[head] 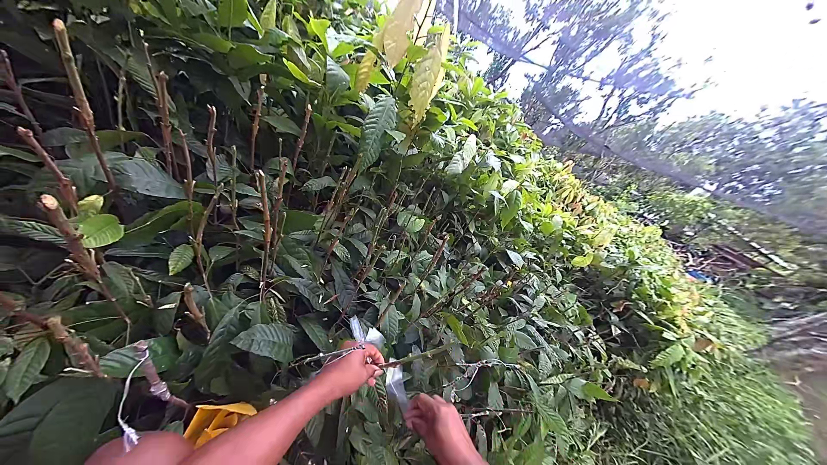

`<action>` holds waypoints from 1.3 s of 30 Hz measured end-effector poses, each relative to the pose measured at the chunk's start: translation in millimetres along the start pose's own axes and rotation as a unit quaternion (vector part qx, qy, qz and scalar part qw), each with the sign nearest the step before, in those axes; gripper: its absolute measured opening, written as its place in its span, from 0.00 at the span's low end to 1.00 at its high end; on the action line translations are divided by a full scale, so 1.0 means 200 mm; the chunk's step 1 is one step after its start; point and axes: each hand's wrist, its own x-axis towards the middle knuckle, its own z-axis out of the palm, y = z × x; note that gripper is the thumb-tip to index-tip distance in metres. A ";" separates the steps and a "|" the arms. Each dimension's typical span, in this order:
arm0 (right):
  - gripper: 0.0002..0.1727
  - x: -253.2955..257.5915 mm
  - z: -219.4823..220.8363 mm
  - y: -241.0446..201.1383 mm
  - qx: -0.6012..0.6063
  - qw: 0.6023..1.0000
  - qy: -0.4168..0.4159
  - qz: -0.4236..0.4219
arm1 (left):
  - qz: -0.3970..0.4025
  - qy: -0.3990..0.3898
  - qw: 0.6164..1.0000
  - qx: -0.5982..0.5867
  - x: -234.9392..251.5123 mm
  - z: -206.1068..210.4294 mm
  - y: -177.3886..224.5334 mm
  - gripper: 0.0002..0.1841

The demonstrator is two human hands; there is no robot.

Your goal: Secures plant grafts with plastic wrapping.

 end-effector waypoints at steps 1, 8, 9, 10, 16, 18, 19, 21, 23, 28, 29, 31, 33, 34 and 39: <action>0.16 -0.09 0.00 -0.11 0.000 0.999 0.028 -0.031 | -0.003 0.010 1.000 0.000 0.01 0.01 0.01 0.10; 0.27 -0.02 -0.57 -0.12 0.174 0.978 -0.013 -0.118 | 0.206 -0.077 0.945 0.243 -0.02 0.17 -0.05 0.10; 0.27 -0.01 -0.59 -0.04 0.044 0.997 0.002 -0.062 | 0.218 -0.067 0.945 0.234 -0.04 0.16 -0.06 0.11; 0.24 -0.03 -0.54 -0.04 -0.073 0.997 0.020 -0.008 | 0.208 -0.046 0.955 0.208 -0.05 0.13 -0.05 0.12; 0.23 -0.35 -0.27 -0.46 0.023 0.981 -0.107 -0.158 | 0.064 0.044 0.997 -0.016 -0.04 0.05 0.02 0.12; 0.22 -0.28 -0.29 -0.42 0.028 0.986 -0.135 -0.095 | 0.048 0.054 0.997 -0.028 -0.04 0.03 0.03 0.11; 0.21 -0.24 -0.29 -0.38 0.021 0.991 -0.129 -0.036 | 0.041 0.060 0.997 -0.029 -0.05 0.00 0.04 0.10; 0.24 -0.14 -0.21 -0.27 0.045 0.994 -0.071 0.062 | 0.032 0.066 0.997 -0.032 -0.06 -0.04 0.04 0.10; 0.28 -0.04 -0.04 -0.22 0.112 0.987 0.033 0.110 | 0.027 0.061 0.997 -0.031 -0.05 -0.04 0.04 0.10; 0.41 0.18 0.30 -0.33 0.158 0.937 0.278 0.142 | 0.015 0.057 0.998 -0.015 -0.04 -0.01 0.04 0.11; 0.41 0.21 0.33 -0.36 0.151 0.930 0.301 0.149 | 0.014 0.058 0.998 -0.011 -0.04 0.00 0.03 0.11; 0.33 0.27 0.37 -0.37 0.151 0.920 0.323 0.160 | 0.018 0.058 0.998 -0.002 -0.03 0.02 0.03 0.11; 0.18 0.29 0.34 -0.33 0.155 0.922 0.316 0.160 | 0.021 0.061 0.998 -0.009 -0.02 0.01 0.03 0.10; 0.14 0.27 0.31 -0.29 0.153 0.925 0.316 0.147 | 0.022 0.067 0.997 -0.016 -0.02 0.00 0.04 0.10; 0.10 0.06 0.11 -0.12 0.105 0.968 0.209 0.095 | 0.024 0.062 0.998 -0.021 -0.03 -0.07 0.03 0.11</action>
